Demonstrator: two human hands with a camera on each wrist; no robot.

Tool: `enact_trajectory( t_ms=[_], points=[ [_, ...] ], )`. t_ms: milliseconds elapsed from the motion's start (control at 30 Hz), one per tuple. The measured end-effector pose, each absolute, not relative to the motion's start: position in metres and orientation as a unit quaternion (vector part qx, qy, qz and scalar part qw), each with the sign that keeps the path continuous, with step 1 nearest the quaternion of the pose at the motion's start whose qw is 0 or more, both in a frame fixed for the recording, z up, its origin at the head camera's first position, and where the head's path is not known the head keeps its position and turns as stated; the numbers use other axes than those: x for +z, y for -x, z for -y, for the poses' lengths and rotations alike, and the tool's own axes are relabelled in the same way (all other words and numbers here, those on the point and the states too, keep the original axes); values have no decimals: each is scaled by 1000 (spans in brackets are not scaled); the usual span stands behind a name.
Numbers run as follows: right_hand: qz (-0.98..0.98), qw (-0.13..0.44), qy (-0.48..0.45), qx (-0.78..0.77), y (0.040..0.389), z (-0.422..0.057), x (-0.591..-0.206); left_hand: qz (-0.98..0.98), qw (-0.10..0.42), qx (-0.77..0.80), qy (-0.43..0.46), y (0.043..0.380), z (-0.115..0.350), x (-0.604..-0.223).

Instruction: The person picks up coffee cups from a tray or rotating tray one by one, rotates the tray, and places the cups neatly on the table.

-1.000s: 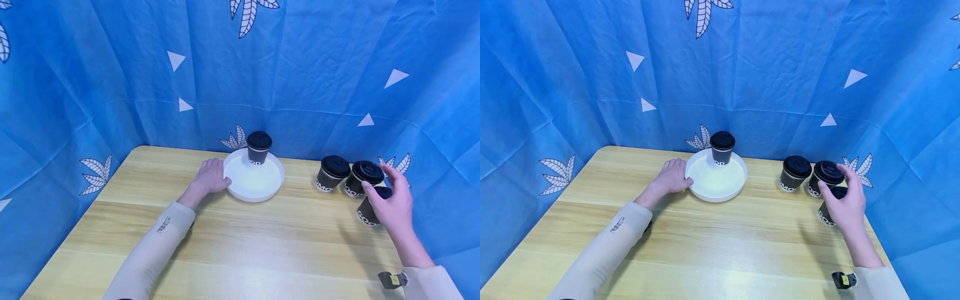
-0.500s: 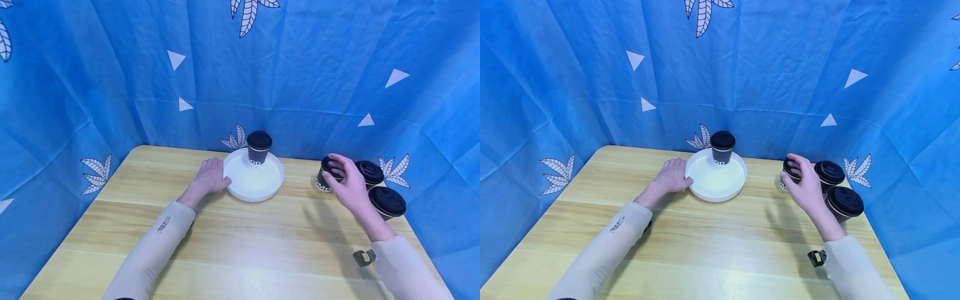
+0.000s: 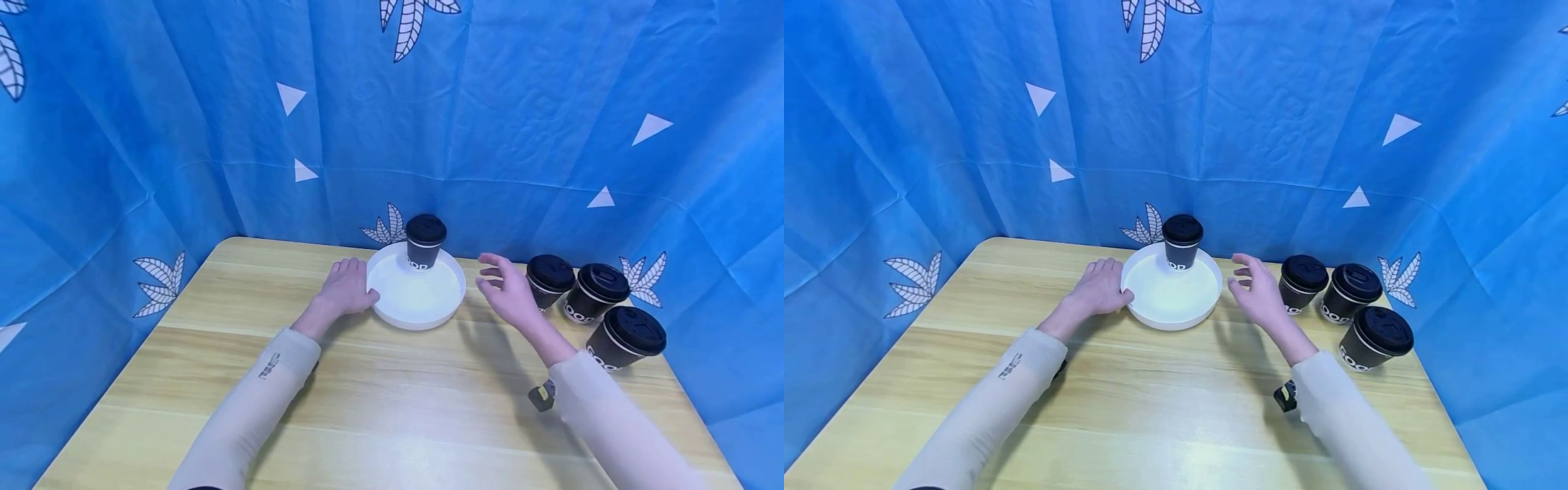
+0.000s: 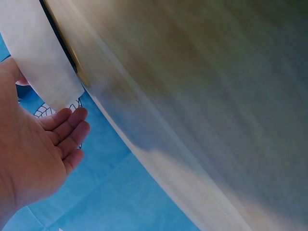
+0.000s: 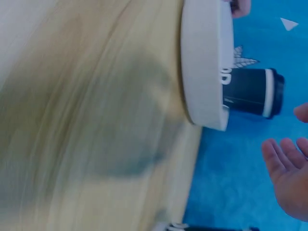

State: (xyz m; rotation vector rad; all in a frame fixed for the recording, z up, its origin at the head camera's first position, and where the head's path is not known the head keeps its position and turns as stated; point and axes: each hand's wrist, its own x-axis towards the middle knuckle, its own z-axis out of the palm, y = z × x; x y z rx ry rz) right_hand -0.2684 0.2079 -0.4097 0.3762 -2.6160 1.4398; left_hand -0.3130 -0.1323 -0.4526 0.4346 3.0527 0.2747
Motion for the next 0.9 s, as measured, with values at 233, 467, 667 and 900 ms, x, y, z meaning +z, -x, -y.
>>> enact_trajectory(
  t_ms=[233, 467, 667, 900],
  points=[
    [881, 23, -84, 465, 286, -199, -435, -986, 29, 86, -139, 314, 130, -454],
    [896, -48, -43, 439, 295, -191, -448, -986, 27, 88, -136, 313, 131, -453],
    [890, -61, -19, 451, 293, -182, -454, -986, 27, 92, -138, 313, 131, -454],
    [870, -65, 6, 489, 292, -180, -461, -985, 42, 129, -106, 310, 129, -448]
  ],
)
